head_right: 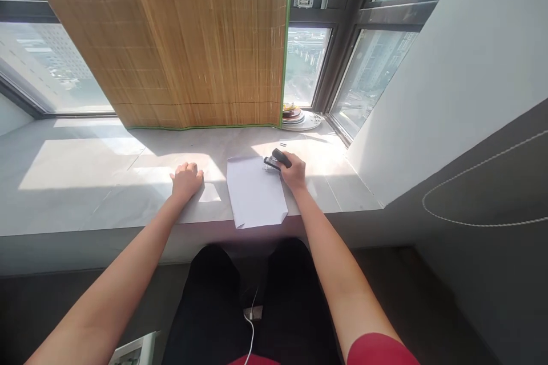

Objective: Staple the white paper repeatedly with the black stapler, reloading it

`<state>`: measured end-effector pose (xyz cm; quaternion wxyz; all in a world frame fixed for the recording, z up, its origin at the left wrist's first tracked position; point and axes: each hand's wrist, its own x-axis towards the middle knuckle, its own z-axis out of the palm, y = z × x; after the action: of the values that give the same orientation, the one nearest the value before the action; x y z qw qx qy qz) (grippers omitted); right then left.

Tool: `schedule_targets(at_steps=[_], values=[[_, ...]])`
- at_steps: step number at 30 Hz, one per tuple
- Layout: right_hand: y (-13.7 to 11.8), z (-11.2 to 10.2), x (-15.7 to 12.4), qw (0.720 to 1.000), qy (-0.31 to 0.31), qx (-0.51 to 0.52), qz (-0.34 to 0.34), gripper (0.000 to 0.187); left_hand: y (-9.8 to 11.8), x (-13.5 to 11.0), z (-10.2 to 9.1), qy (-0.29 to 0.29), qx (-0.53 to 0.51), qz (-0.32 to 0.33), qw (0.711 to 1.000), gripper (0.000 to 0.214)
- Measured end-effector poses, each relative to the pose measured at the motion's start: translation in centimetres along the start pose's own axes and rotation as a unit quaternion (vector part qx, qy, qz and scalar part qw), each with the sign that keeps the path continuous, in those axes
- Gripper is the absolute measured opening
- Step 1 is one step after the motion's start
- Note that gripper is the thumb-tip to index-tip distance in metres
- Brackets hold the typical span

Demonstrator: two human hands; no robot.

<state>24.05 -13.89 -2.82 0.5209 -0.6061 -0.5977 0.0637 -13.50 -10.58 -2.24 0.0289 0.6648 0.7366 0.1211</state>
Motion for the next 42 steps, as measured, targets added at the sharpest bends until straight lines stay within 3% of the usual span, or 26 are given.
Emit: schedule_targets(at_steps=[2,5,12,15,18,21,24,26,28,30,32,35,38,42], values=[[-1.0,-0.2,-0.2,0.999,-0.033,0.005,-0.022,0.033,-0.7,-0.7,0.2,-0.002,0.023,0.019,1.0,0.054],[-3.2,0.0,-1.2,0.999,-0.029,0.009,-0.043,0.031,-0.5,-1.0,0.3,-0.003,0.038,0.025,0.999,0.057],[-7.8,4.2,-5.2,0.989,-0.144,-0.031,-0.027,0.031,-0.2,-1.3,-0.2,-0.005,0.051,0.025,0.998,0.056],[-7.1,3.5,-4.7,0.989,-0.134,-0.044,-0.048,0.035,-0.3,-1.4,-0.3,-0.01,0.056,0.029,0.998,0.056],[-4.2,0.2,-3.0,0.987,-0.103,-0.12,0.009,0.037,-0.2,-1.3,-0.3,-0.005,0.052,0.03,0.998,0.055],[-0.7,-3.6,-1.8,0.944,-0.153,-0.269,0.116,0.047,-0.1,-1.1,-0.3,0.003,0.054,0.028,0.998,0.053],[0.9,-5.3,-1.8,0.92,-0.191,-0.321,0.116,0.043,-0.1,-1.0,-0.2,0.008,0.061,0.032,0.998,0.052],[0.3,-4.9,-2.2,0.94,-0.169,-0.275,0.109,0.05,-0.1,-1.0,-0.1,0.009,0.064,0.034,0.997,0.052],[-1.3,-3.6,-2.7,0.971,-0.141,-0.17,0.09,0.055,-0.2,-1.0,0.0,0.01,0.067,0.03,0.997,0.052],[-3.5,-1.5,-3.2,0.987,-0.147,-0.045,0.048,0.049,-0.3,-1.0,0.1,0.013,0.069,0.027,0.997,0.052],[-5.4,0.7,-3.8,0.982,-0.19,0.022,0.005,0.035,-0.4,-1.1,0.2,0.019,0.07,0.031,0.997,0.052],[-6.8,3.0,-4.4,0.973,-0.232,-0.005,-0.005,0.043,-0.5,-1.2,0.1,0.023,0.065,0.037,0.997,0.054],[-5.8,2.5,-4.0,0.968,-0.246,-0.043,0.034,0.033,-0.5,-1.2,0.1,0.018,0.067,0.032,0.997,0.054],[-1.9,-1.7,-2.7,0.971,-0.225,-0.052,0.058,0.026,-0.5,-1.0,0.2,0.019,0.072,0.03,0.997,0.052]])
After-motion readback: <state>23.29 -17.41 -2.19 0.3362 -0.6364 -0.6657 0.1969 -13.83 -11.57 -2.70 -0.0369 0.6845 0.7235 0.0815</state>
